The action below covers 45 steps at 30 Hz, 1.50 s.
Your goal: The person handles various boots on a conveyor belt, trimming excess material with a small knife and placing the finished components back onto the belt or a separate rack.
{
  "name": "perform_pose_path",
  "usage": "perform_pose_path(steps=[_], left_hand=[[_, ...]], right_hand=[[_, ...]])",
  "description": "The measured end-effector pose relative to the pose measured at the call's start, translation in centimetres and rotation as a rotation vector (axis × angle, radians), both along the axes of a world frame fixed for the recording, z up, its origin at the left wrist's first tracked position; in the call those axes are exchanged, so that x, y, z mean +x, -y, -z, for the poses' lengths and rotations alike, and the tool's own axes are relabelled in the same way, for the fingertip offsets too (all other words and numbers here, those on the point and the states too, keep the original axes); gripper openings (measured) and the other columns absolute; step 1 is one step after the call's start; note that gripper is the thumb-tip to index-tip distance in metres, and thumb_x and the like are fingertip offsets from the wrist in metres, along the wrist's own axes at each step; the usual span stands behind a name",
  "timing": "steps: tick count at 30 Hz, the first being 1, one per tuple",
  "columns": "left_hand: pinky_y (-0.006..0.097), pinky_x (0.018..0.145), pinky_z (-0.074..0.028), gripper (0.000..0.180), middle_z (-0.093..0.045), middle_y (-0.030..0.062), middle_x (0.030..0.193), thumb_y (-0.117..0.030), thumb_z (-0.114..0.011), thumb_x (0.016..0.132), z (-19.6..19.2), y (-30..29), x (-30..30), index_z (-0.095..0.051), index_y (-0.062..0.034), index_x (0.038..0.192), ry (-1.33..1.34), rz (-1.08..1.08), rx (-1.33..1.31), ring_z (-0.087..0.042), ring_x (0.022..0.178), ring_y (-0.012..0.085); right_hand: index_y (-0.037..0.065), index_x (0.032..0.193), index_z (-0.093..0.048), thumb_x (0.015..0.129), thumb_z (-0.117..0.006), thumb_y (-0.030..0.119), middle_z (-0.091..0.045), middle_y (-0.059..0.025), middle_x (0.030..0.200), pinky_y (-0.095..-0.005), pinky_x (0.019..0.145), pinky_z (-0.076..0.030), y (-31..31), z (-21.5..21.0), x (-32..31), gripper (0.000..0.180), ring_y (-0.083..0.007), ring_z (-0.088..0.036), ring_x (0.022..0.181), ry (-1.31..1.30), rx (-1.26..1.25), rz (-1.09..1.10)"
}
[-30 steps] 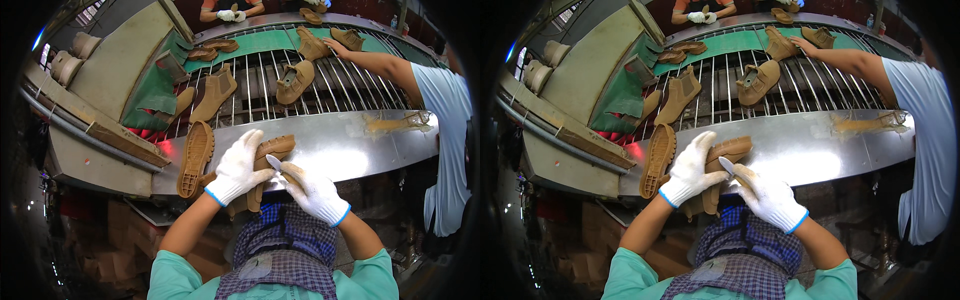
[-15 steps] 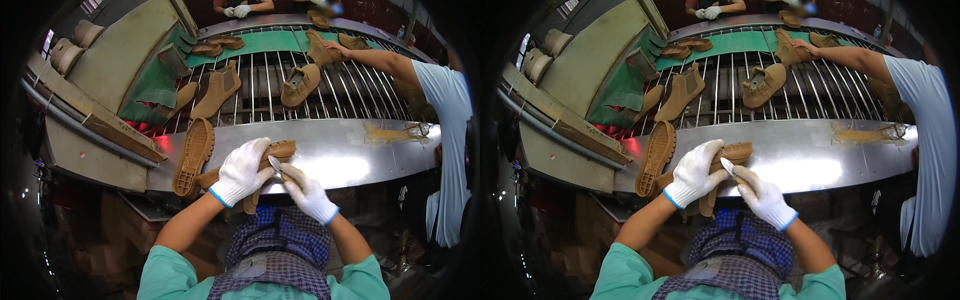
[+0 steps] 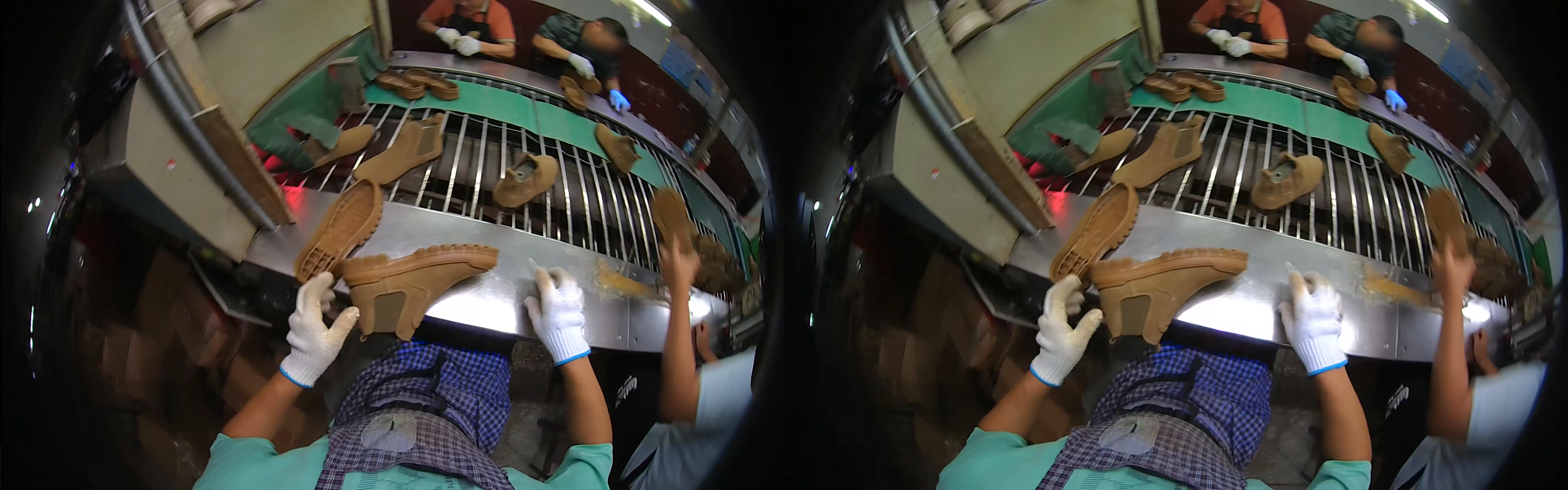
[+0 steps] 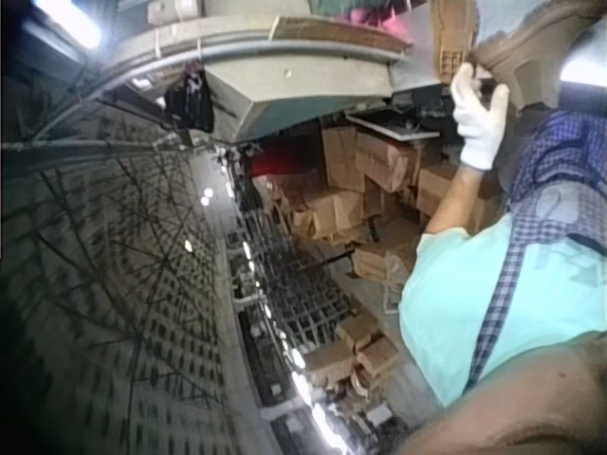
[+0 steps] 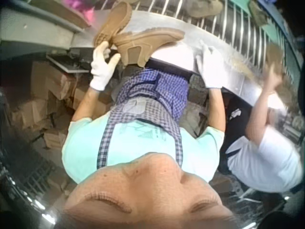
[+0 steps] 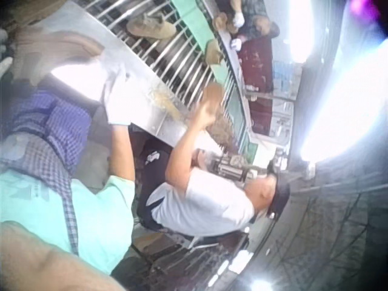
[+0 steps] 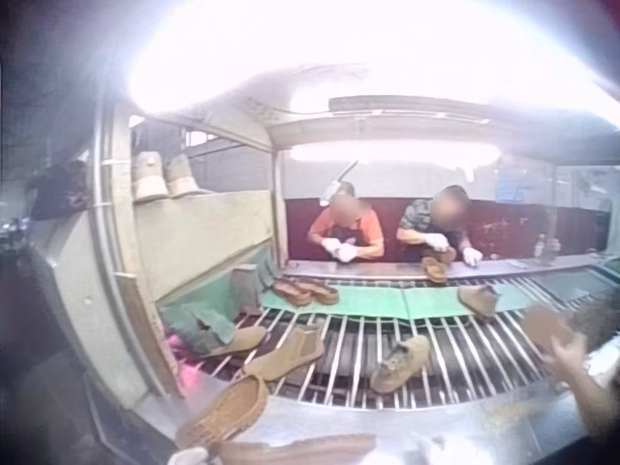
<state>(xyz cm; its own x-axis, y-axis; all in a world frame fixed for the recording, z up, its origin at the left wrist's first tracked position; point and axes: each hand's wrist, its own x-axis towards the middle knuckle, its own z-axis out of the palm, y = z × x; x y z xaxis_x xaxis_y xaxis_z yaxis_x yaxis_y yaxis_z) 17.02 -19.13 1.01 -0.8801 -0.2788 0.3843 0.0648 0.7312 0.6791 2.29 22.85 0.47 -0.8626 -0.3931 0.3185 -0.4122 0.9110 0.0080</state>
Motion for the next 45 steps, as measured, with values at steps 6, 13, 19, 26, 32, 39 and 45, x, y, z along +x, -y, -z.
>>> perform_pose_path(steps=[6, 13, 19, 26, 32, 39, 45], left_hand=[[0.041, 0.081, -0.065, 0.064, -0.07, 0.0129, 0.134, -0.047, -0.068, 0.106, 4.6, -1.0, -0.7, -0.058, 0.0023, 0.146, 0.638, 0.249, 1.022, -0.073, 0.106, 0.0225], [0.037, 0.097, -0.057, 0.063, -0.077, 0.0157, 0.116, -0.036, -0.089, 0.088, -9.1, 0.0, -5.6, -0.065, 0.0005, 0.134, 0.207, 0.037, 0.371, -0.074, 0.109, 0.0247], [0.038, 0.09, -0.062, 0.072, -0.077, 0.019, 0.114, -0.025, -0.1, 0.075, -12.6, -6.7, -8.1, -0.062, 0.0016, 0.13, -0.383, 0.447, 0.125, -0.078, 0.102, 0.0265], [0.045, 0.088, -0.063, 0.08, -0.073, 0.0209, 0.119, -0.024, -0.099, 0.069, -12.8, -12.3, -5.9, -0.062, -0.0012, 0.135, -0.291, 0.832, -0.125, -0.076, 0.103, 0.0389], [0.044, 0.09, -0.065, 0.074, -0.074, 0.0227, 0.122, -0.018, -0.095, 0.064, -12.3, -13.7, -4.4, -0.068, 0.0017, 0.13, -0.247, 0.991, -0.227, -0.075, 0.108, 0.0406], [0.045, 0.08, -0.067, 0.042, -0.075, 0.0227, 0.112, -0.015, -0.084, 0.074, -10.2, -16.4, -3.8, -0.075, -0.0009, 0.112, -0.429, 0.986, -0.378, -0.078, 0.099, 0.0384], [0.048, 0.083, -0.067, 0.031, -0.077, 0.0206, 0.115, -0.017, -0.079, 0.081, -8.3, -17.0, -1.7, -0.078, -0.0046, 0.11, -0.393, 1.065, -0.467, -0.077, 0.104, 0.0378]], right_hand=[[0.009, 0.145, -0.057, 0.064, -0.097, 0.023, -0.064, -0.0205, 0.135, -0.0486, 0.105, -0.053, 10.2, -3.1, -3.7, 0.092, -0.0421, -0.063, 0.122, 0.07, -0.245, -0.412], [0.004, 0.136, -0.06, 0.071, -0.099, 0.037, -0.071, -0.0207, 0.125, -0.0446, 0.099, -0.06, 12.4, -4.1, -1.3, 0.082, -0.0332, -0.072, 0.116, 0.578, -0.595, -0.221], [0.001, 0.161, -0.039, 0.085, -0.083, 0.065, -0.055, -0.0199, 0.151, -0.0484, 0.117, -0.047, 11.9, -9.1, -0.5, 0.109, -0.0326, -0.056, 0.14, 0.381, -1.674, -0.608], [0.0, 0.138, -0.059, 0.089, -0.082, 0.033, -0.052, -0.0248, 0.155, -0.0513, 0.124, -0.037, 4.4, -8.4, 6.3, 0.063, -0.0367, -0.05, 0.145, 0.408, -1.631, -0.533], [-0.005, 0.16, -0.036, 0.09, -0.082, 0.035, -0.042, -0.0267, 0.165, -0.0496, 0.127, -0.036, 4.0, -7.1, 13.1, 0.093, -0.0374, -0.043, 0.153, 0.542, -1.828, -0.179], [-0.001, 0.148, -0.047, 0.089, -0.078, 0.025, -0.051, -0.0242, 0.156, -0.0462, 0.124, -0.041, 2.8, -5.9, 15.1, 0.072, -0.0328, -0.052, 0.143, 0.547, -1.839, -0.003], [0.009, 0.136, -0.053, 0.089, -0.077, 0.013, -0.055, -0.0188, 0.148, -0.0467, 0.121, -0.043, 1.7, -4.6, 17.4, 0.054, -0.0285, -0.053, 0.14, 0.664, -1.845, 0.105]])
